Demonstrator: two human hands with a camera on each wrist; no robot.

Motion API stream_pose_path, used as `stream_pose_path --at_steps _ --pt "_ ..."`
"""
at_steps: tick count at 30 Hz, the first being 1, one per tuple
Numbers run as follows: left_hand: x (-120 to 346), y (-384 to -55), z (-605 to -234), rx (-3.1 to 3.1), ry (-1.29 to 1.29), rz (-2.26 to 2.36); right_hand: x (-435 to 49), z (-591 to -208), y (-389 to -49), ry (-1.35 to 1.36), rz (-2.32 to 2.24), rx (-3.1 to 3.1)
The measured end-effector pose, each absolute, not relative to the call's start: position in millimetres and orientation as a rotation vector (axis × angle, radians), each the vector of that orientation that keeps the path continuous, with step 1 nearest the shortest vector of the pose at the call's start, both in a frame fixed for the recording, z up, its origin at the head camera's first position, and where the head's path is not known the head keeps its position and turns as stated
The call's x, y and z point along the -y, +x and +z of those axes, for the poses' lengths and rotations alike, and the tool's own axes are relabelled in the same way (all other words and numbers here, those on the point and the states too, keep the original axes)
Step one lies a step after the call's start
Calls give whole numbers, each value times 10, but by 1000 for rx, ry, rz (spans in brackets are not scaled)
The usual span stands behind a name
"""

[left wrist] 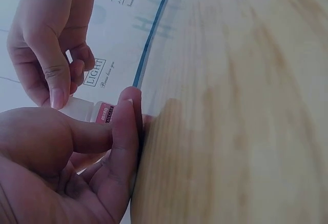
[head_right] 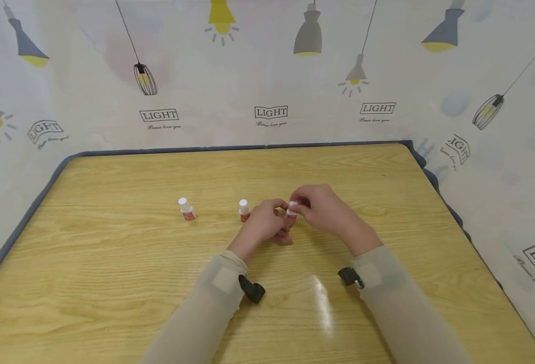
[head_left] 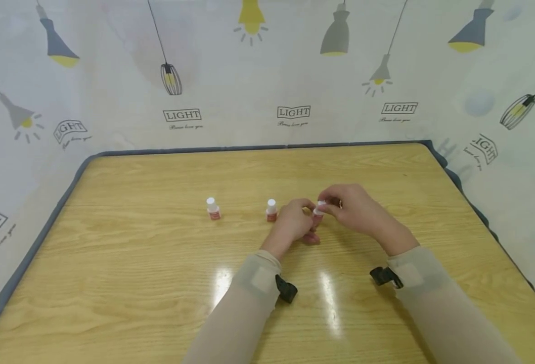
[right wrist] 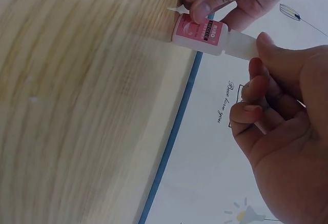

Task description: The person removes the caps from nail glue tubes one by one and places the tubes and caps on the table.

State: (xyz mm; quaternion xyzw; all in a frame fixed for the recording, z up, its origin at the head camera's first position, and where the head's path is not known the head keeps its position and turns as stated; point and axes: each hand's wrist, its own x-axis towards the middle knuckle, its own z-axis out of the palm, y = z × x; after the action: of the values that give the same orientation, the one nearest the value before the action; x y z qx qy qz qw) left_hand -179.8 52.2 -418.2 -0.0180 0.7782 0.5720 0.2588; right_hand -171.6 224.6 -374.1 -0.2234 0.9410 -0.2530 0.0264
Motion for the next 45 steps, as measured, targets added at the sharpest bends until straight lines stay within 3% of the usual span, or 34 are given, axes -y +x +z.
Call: stream_pose_path --at_steps 9,26,45 --pt "-508 -1802 -4172 -2117 -44 1557 -2303 -3789 -1754 -826 -812 -2916" --pt "-471 -1784 -4172 -2088 -67 1567 -2252 -3656 -1710 -604 -778 -2857" --pt "-472 -1769 -4151 -2094 -89 1567 -2242 -3738 -1690 -725 -776 -2915"
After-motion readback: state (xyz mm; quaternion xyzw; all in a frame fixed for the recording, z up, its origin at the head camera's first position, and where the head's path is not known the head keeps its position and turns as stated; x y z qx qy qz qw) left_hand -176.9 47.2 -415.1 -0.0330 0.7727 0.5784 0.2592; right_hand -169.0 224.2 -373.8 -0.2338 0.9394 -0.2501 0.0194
